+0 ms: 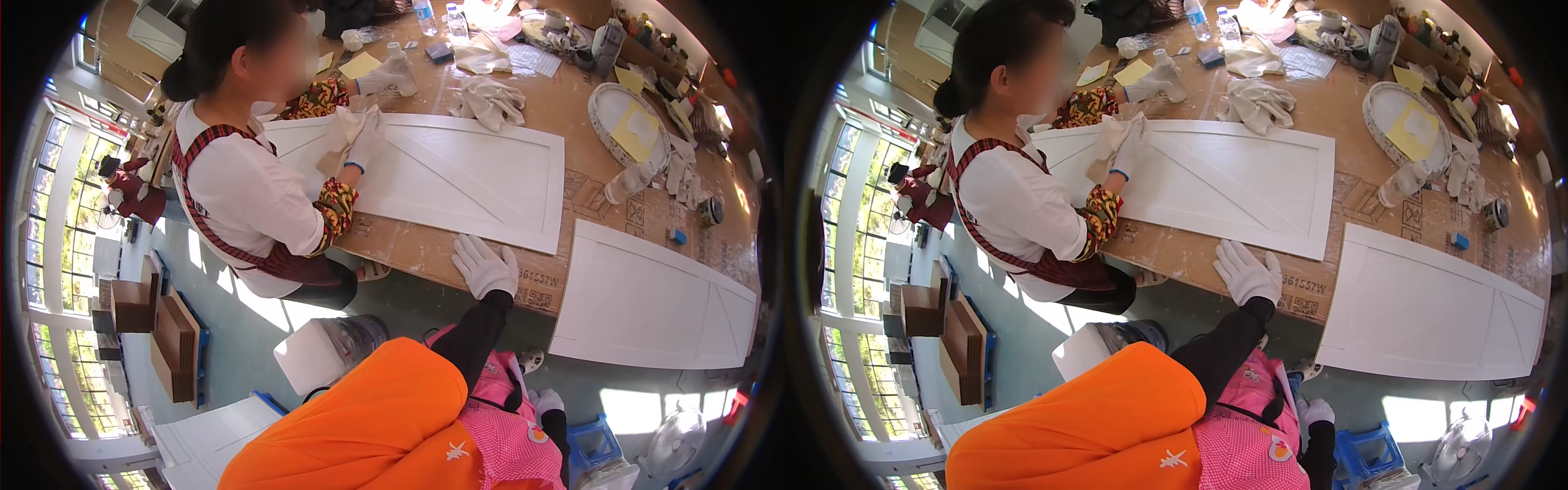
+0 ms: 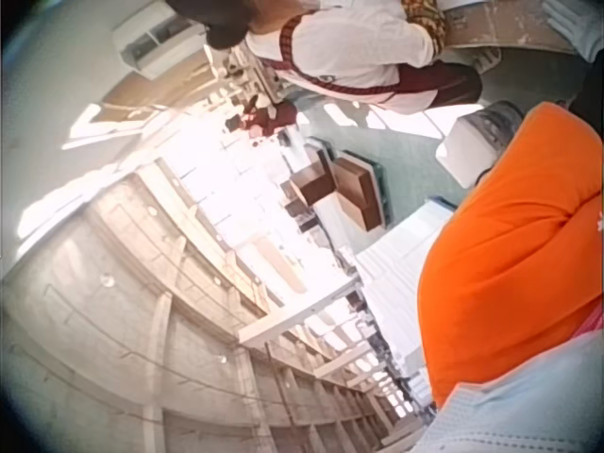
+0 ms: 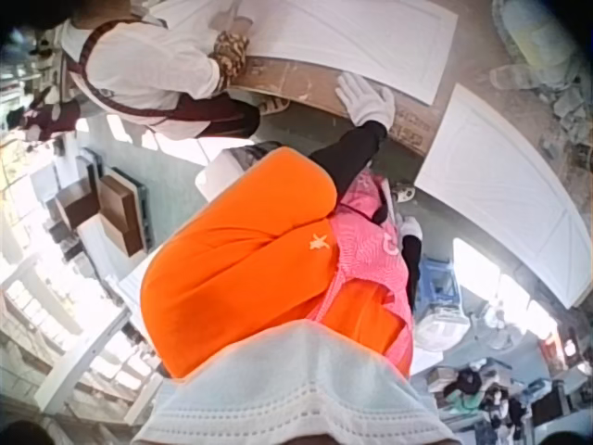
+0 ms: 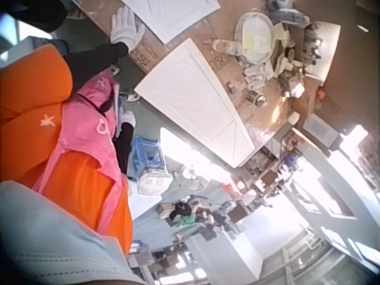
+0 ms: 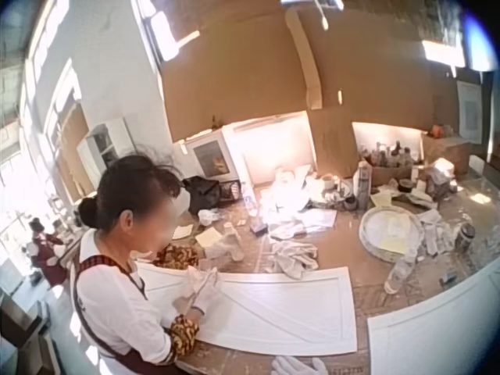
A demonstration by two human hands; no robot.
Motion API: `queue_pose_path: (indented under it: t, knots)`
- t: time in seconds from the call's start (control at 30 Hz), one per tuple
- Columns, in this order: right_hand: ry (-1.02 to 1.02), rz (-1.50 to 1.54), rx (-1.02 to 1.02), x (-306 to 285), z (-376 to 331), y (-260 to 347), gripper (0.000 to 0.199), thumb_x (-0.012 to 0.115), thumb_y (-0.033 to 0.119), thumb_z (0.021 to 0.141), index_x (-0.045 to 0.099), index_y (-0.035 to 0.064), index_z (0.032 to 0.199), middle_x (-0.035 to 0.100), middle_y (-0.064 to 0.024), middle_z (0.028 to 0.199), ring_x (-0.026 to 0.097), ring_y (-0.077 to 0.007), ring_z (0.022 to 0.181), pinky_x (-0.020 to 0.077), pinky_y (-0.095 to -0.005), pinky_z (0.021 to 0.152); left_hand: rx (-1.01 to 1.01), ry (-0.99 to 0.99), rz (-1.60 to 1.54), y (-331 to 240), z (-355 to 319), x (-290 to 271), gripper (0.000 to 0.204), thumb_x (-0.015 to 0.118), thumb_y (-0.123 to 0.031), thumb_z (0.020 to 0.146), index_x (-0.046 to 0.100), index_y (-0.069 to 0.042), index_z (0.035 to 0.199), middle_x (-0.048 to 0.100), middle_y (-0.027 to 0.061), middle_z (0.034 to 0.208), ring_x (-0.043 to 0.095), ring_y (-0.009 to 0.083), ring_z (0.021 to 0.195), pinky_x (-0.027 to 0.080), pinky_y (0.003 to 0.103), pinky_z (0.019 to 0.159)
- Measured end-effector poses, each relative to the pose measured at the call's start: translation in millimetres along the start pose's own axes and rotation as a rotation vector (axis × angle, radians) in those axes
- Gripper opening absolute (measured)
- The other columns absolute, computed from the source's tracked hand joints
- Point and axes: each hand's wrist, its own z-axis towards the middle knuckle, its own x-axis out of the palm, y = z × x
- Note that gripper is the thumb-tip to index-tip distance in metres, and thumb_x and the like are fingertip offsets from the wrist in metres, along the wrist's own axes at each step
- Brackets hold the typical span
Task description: Using a small metal scraper blade to clean the edges and routed grooves of a white furniture panel.
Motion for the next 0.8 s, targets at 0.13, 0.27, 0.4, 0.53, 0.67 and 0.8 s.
queue_pose_path:
  t: [0.13,0.27,0.4,0.53,0.67,0.8]
  knots:
    - [-0.004,0.013,-0.007,1.8,3.1,-2.6,0.059,0.052,0.056,0.094,0.076,0.0023,0.093,0.072,-0.0263,0.095,0.070,-0.0437,0.095,0.0549,-0.0527,0.089,0.005,-0.004,0.005,-1.4,-0.1,2.1,0.082,0.050,-0.047,0.097,0.035,0.014,0.150,0.030,0.0292,0.161,0.025,0.0434,0.151,0.016,0.055,0.123]
    - [0.010,0.000,0.002,-0.5,3.2,-0.7,0.060,0.052,0.057,0.094,0.076,0.0027,0.095,0.072,-0.0275,0.096,0.070,-0.0442,0.096,0.0548,-0.0530,0.089,-0.003,-0.007,0.026,-2.0,0.1,3.6,0.082,0.051,-0.048,0.096,0.037,0.011,0.150,0.030,0.0269,0.162,0.022,0.0409,0.153,0.014,0.054,0.125]
    - [0.013,-0.006,0.002,-1.6,4.0,-1.5,0.061,0.052,0.058,0.094,0.077,0.0023,0.095,0.072,-0.0278,0.096,0.070,-0.0445,0.096,0.0547,-0.0530,0.089,-0.004,0.003,0.026,-2.8,0.8,1.9,0.082,0.050,-0.049,0.096,0.037,0.011,0.150,0.029,0.0270,0.162,0.022,0.0410,0.153,0.014,0.054,0.125]
    - [0.010,-0.008,-0.001,-5.1,2.0,3.5,0.061,0.052,0.057,0.095,0.077,0.0021,0.095,0.071,-0.0286,0.096,0.069,-0.0448,0.096,0.0545,-0.0529,0.090,-0.016,-0.009,0.009,1.2,3.0,-0.1,0.081,0.051,-0.048,0.096,0.038,0.012,0.149,0.030,0.0274,0.162,0.024,0.0414,0.152,0.016,0.054,0.124]
    - [0.040,-0.052,0.038,-4.9,0.9,3.8,0.060,0.051,0.057,0.096,0.077,0.0030,0.097,0.072,-0.0277,0.098,0.069,-0.0444,0.098,0.0538,-0.0524,0.091,-0.020,-0.002,-0.017,-1.9,0.2,0.3,0.081,0.052,-0.047,0.096,0.036,0.014,0.148,0.030,0.0299,0.160,0.025,0.0431,0.151,0.018,0.055,0.123]
    - [0.055,0.027,-0.016,0.5,5.7,-4.6,0.058,0.051,0.056,0.096,0.077,0.0040,0.096,0.072,-0.0269,0.094,0.069,-0.0445,0.097,0.0536,-0.0528,0.091,-0.020,-0.009,-0.035,0.1,0.5,1.5,0.081,0.055,-0.046,0.095,0.038,0.013,0.148,0.032,0.0294,0.160,0.027,0.0426,0.150,0.019,0.055,0.123]
